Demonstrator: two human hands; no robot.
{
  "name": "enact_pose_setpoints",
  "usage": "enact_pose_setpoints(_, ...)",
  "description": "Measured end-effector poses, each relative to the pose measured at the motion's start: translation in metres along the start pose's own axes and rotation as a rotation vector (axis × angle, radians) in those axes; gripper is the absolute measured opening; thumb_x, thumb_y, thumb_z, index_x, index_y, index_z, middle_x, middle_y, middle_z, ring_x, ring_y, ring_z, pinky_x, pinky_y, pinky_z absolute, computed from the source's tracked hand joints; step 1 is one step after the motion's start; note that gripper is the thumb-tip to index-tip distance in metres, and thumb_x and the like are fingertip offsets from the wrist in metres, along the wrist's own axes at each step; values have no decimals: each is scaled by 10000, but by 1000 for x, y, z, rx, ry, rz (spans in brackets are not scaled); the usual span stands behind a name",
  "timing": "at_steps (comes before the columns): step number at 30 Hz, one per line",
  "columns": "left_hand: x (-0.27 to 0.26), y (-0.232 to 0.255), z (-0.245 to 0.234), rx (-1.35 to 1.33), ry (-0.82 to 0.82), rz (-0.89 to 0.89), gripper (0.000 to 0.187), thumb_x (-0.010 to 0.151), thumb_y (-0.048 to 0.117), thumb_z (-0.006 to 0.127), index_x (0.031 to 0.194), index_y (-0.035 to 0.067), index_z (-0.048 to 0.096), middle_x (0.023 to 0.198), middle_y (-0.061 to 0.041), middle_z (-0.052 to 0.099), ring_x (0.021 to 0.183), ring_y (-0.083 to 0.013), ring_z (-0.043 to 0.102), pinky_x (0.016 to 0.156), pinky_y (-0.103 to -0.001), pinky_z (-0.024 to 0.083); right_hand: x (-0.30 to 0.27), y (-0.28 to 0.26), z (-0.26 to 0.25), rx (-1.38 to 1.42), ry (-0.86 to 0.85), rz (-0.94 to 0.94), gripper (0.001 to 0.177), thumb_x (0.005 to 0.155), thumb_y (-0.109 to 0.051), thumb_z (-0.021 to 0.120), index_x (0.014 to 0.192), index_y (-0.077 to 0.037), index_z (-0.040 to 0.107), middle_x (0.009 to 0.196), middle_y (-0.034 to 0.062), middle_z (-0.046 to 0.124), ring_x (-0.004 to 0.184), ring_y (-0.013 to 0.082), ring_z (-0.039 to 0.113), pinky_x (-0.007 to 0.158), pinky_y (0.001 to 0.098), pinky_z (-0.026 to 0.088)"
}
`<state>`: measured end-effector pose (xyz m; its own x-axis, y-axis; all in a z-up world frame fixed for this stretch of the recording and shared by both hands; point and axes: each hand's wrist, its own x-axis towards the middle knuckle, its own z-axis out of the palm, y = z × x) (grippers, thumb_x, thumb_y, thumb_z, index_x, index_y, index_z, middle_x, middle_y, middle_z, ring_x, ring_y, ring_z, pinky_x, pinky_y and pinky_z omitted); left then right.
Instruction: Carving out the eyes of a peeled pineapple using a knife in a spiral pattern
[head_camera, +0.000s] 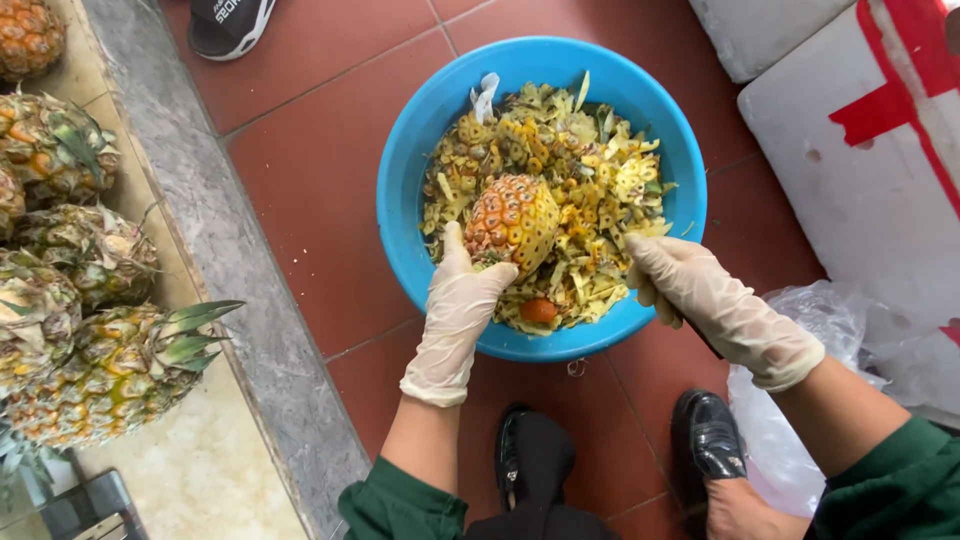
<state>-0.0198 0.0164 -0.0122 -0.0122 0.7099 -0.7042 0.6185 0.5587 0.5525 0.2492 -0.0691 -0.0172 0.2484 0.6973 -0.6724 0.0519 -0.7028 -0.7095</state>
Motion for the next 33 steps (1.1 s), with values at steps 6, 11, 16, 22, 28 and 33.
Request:
enact_pose_setpoints(6, 17, 2, 14, 8, -23, -49, 1042, 738, 536, 840, 1610, 319, 313, 1395, -142, 667, 1342, -348, 608, 1119, -476, 488, -40, -30, 24, -704, -83, -259, 486, 861, -621, 751, 910, -140, 698, 822, 147, 728, 833, 362, 750, 740, 457, 618)
enact_pose_setpoints(11, -23, 33, -7, -61, -27, -81, 1049, 784, 401, 815, 1656, 237, 254, 1385, -141, 682, 1370, -337, 593, 1172, -430, 452, -42, -28, 22, -833, -79, -298, 510, 892, -619, 718, 911, -114, 649, 863, 171, 730, 900, 400, 745, 829, 489, 606)
enact_pose_setpoints(16, -40, 55, -15, -141, -19, -92, 1052, 786, 389, 797, 1665, 229, 242, 1426, -137, 666, 1371, -336, 595, 1168, -430, 451, -39, -48, 23, -996, -34, -292, 560, 887, -677, 705, 886, -119, 656, 879, 155, 736, 912, 373, 758, 868, 472, 608)
enact_pose_setpoints(22, -29, 58, -6, -129, 31, -62, 872, 720, 363, 813, 1528, 176, 545, 1368, -166, 687, 1355, -378, 585, 1119, -504, 489, -36, -75, 23, -1091, -3, -253, 596, 877, -753, 663, 886, -157, 647, 838, 117, 731, 904, 324, 773, 828, 423, 616)
enact_pose_setpoints(28, -24, 62, 2, 42, -7, -49, 1021, 748, 388, 714, 1652, 256, 257, 1357, -184, 642, 1327, -406, 603, 1089, -537, 502, 8, -94, 44, -1025, -45, -183, 589, 978, -809, 529, 843, -241, 607, 728, 0, 704, 696, 190, 746, 698, 377, 613)
enact_pose_setpoints(33, -25, 54, -4, 94, -26, -73, 1007, 781, 370, 685, 1665, 238, 221, 1399, -215, 626, 1357, -429, 575, 1108, -518, 485, -11, -79, 38, -853, -138, -59, 631, 1003, -731, 533, 866, -126, 651, 857, 158, 705, 972, 348, 759, 906, 468, 568)
